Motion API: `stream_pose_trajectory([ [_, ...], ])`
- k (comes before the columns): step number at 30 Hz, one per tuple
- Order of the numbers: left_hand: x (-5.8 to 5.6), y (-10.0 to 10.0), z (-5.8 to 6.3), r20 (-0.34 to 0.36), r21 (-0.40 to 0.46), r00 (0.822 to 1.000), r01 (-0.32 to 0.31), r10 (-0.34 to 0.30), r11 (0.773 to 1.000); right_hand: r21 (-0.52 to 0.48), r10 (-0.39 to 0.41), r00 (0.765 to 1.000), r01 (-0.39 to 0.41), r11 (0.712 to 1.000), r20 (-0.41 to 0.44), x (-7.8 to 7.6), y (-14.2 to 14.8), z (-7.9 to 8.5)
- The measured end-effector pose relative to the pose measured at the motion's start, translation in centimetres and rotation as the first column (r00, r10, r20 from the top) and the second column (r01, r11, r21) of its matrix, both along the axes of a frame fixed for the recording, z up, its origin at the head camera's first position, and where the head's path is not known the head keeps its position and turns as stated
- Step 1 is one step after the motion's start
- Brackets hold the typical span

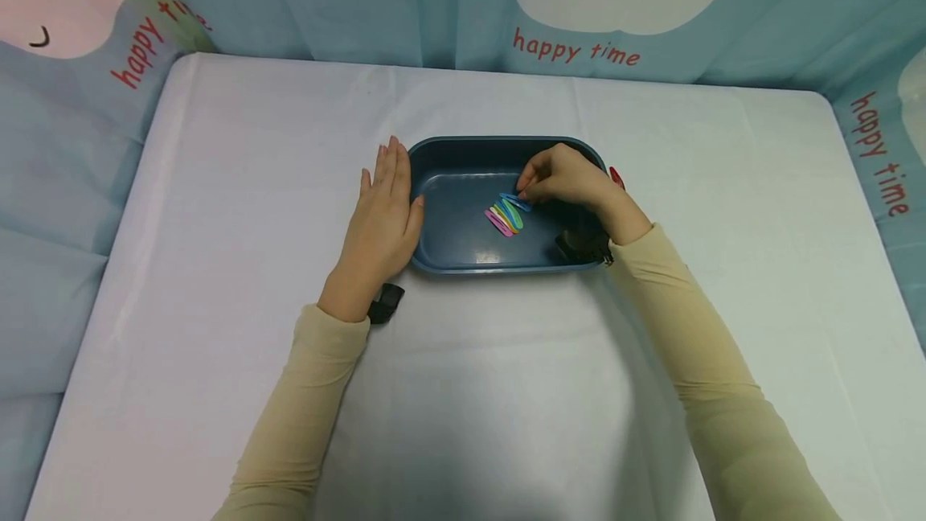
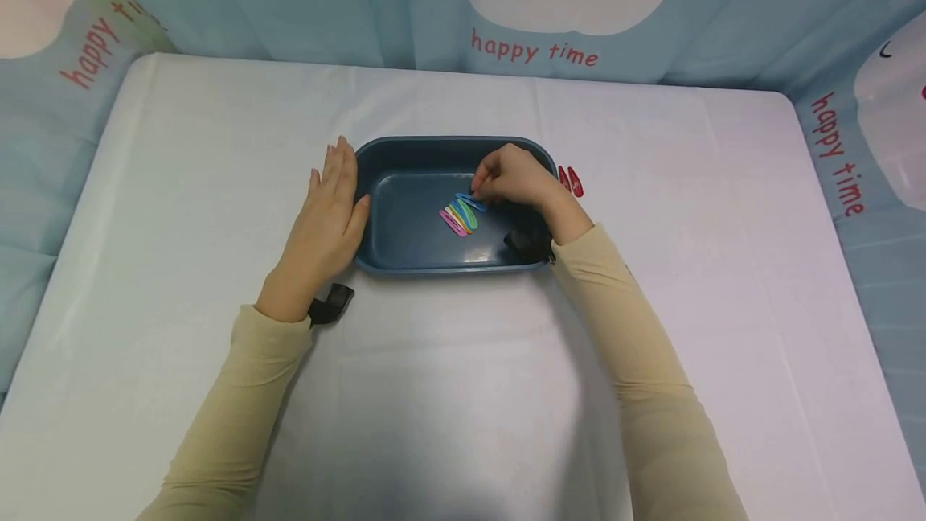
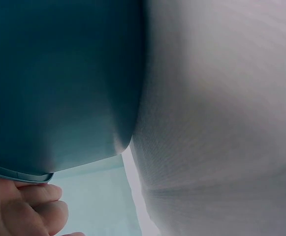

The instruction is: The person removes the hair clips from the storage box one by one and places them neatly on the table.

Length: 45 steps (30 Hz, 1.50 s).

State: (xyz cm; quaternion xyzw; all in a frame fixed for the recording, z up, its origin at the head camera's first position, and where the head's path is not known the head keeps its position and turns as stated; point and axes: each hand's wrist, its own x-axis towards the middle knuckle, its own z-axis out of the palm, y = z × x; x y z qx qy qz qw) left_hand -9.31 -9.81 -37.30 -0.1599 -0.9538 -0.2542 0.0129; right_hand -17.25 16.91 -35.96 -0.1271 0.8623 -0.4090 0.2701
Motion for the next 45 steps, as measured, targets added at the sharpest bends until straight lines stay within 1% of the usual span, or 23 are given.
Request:
stream_pose_trajectory([
  [7, -0.1, -0.04, 0.02, 0.012, 0.005, 1.0, 0.0, 0.0, 1.0, 0.037, 0.038, 0.999, -0.038, 0.999, -0.02, -0.16, -0.1, -0.19],
  [14, -0.32, -0.14, 0.14, 0.008, -0.003, 1.0, -0.007, 0.007, 1.0, 0.163, 0.102, 0.992, -0.088, 0.983, -0.077, -0.53, -0.79, -0.1],
  [17, -0.38, -0.17, 0.18, 0.008, -0.005, 1.0, -0.006, 0.006, 1.0, 0.197, 0.113, 0.989, -0.091, 0.976, -0.099, -0.62, -0.9, -0.11],
  [22, -0.39, -0.11, 0.26, 0.007, 0.002, 1.0, -0.003, 0.003, 1.0, 0.215, 0.108, 0.989, -0.084, 0.973, -0.102, -0.61, -0.84, -0.1],
  [28, -0.37, -0.02, 0.14, 0.001, -0.003, 1.0, 0.0, 0.0, 1.0, 0.212, 0.095, 0.992, -0.075, 0.974, -0.087, -0.51, -0.7, -0.15],
  [36, -0.25, -0.01, 0.04, 0.003, -0.003, 1.0, 0.005, -0.005, 1.0, 0.127, 0.079, 0.995, -0.072, 0.989, -0.056, -0.21, -0.48, -0.08],
  [40, -0.18, -0.01, 0.03, 0.01, -0.002, 1.0, 0.004, -0.004, 1.0, 0.111, 0.085, 0.995, -0.079, 0.991, -0.055, -0.12, -0.36, -0.04],
  [45, -0.12, 0.01, -0.01, 0.018, 0.002, 1.0, 0.003, -0.003, 1.0, 0.095, 0.073, 0.996, -0.068, 0.993, -0.056, 0.03, -0.29, -0.02],
])
